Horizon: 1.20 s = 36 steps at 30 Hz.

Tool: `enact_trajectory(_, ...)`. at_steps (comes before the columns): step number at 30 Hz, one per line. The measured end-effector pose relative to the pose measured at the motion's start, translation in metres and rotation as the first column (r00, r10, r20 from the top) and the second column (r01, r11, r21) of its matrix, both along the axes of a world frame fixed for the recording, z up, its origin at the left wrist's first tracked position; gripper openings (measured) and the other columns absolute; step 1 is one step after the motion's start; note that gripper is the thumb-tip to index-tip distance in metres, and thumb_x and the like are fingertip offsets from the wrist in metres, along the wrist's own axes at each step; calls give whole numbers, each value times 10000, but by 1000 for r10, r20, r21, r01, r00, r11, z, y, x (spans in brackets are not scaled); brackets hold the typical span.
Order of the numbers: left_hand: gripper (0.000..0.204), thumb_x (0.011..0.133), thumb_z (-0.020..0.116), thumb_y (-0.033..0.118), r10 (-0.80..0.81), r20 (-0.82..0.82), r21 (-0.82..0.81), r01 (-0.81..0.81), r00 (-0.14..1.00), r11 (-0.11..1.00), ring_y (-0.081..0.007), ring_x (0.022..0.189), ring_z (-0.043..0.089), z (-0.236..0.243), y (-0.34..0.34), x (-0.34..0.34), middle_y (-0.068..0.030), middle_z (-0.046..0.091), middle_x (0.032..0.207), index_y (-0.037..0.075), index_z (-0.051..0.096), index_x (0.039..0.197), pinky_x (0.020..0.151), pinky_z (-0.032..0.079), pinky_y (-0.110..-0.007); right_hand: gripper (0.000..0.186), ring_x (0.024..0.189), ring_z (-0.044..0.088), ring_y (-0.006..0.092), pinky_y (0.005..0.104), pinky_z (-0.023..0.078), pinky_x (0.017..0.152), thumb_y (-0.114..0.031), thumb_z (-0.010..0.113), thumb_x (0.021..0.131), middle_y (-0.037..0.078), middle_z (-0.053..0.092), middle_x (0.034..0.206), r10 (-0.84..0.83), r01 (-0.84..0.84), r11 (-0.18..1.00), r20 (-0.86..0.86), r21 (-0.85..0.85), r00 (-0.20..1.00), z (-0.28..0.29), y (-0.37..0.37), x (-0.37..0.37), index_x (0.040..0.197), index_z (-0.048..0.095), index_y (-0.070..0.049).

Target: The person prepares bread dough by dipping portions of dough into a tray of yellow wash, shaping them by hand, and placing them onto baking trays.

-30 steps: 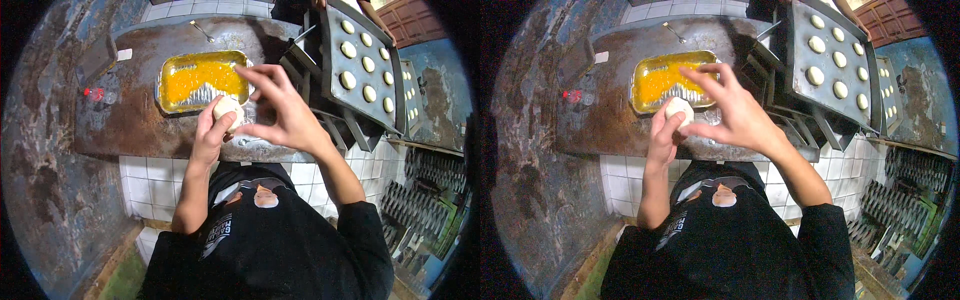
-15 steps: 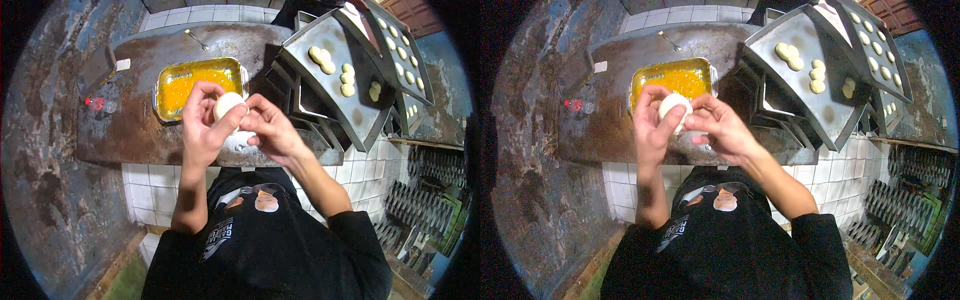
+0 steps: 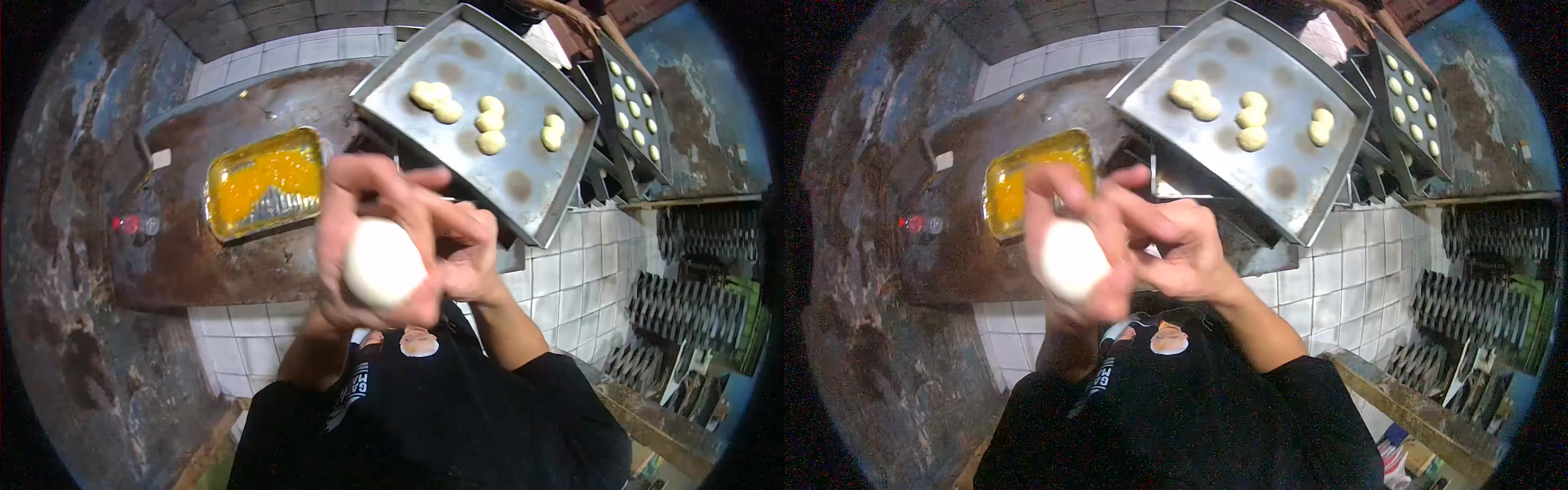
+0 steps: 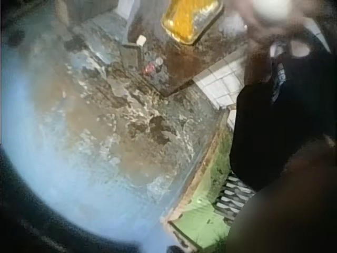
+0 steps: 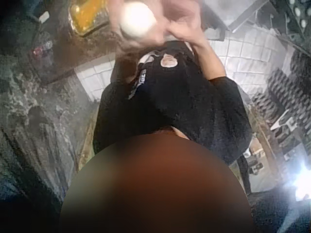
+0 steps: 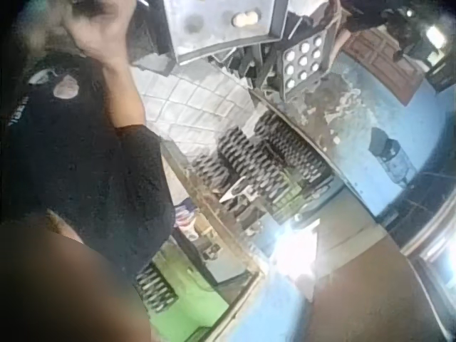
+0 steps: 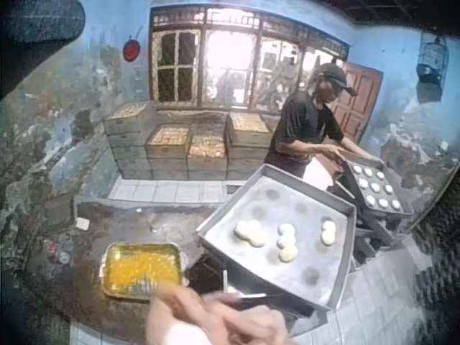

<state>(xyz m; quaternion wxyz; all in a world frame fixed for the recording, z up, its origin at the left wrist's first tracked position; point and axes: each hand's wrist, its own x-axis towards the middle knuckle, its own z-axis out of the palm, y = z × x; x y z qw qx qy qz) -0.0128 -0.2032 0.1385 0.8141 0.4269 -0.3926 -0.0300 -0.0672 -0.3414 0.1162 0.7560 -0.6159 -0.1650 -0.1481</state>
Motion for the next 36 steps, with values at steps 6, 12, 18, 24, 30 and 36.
enact_trajectory(6, 678, 776, 827, 11, 72, -134, 19, -70, 988, 997, -148, 829, 667, -17, -52, -2, -9, 595, 838, 60, 338, 1242, 936, 525, -392, 213, 852, 740, 220, 377, 572, 765, -116, 780, 895, 161, 734, 887, 230, -228, 940, -23, -255, 973, 16, -78, -2, 1081, 762, -14)
enact_trajectory(12, 628, 763, 840, -1, 249, 201, 536, -319, 947, 782, -259, 867, 755, -74, -126, 14, -94, 679, 947, 69, 436, 1239, 735, 595, -354, 538, 1044, 725, 196, 324, 599, 843, -165, 940, 748, 89, 737, 1183, -211, 50, 783, -190, -620, 959, 41, -158, -17, 1241, 746, -69)
enact_trajectory(18, 750, 752, 897, 200, 112, 27, 665, -102, 993, 740, -366, 895, 749, -109, -196, 8, -153, 693, 989, 88, 399, 1302, 765, 586, -426, 442, 953, 722, 250, 348, 610, 848, -168, 881, 799, 101, 697, 1056, -288, 35, 637, -196, -770, 937, 16, -210, -11, 1208, 743, -72)
enact_trajectory(24, 846, 789, 838, 139, 141, 130, 776, -189, 981, 602, -416, 1076, 694, -117, -189, 23, -234, 534, 1382, 72, 315, 1450, 897, 569, -490, 443, 1045, 706, 300, 408, 608, 857, -180, 828, 827, 133, 677, 1133, -259, -207, 533, -391, -821, 883, -67, -287, -3, 1241, 703, -86)
enact_trajectory(30, 780, 859, 769, 88, 227, 143, 791, -249, 963, 559, -301, 1119, 692, -127, -184, 25, -146, 539, 1434, 53, 294, 1476, 839, 577, -403, 868, 1528, 345, 400, 467, 316, 1241, -539, 600, 984, 282, 349, 1634, -88, -13, -125, -2, -992, 996, -119, -259, 2, 1540, 382, 90)
enact_trajectory(36, 677, 860, 718, 59, 258, 159, 758, -285, 953, 587, -362, 1043, 696, -122, -189, 24, -184, 540, 1364, 32, 332, 1415, 822, 555, -473, 709, 1520, 384, 381, 426, 298, 1253, -459, 526, 1084, 280, 402, 1618, -38, -436, 636, -590, -637, 807, -98, -309, 29, 1562, 397, 48)
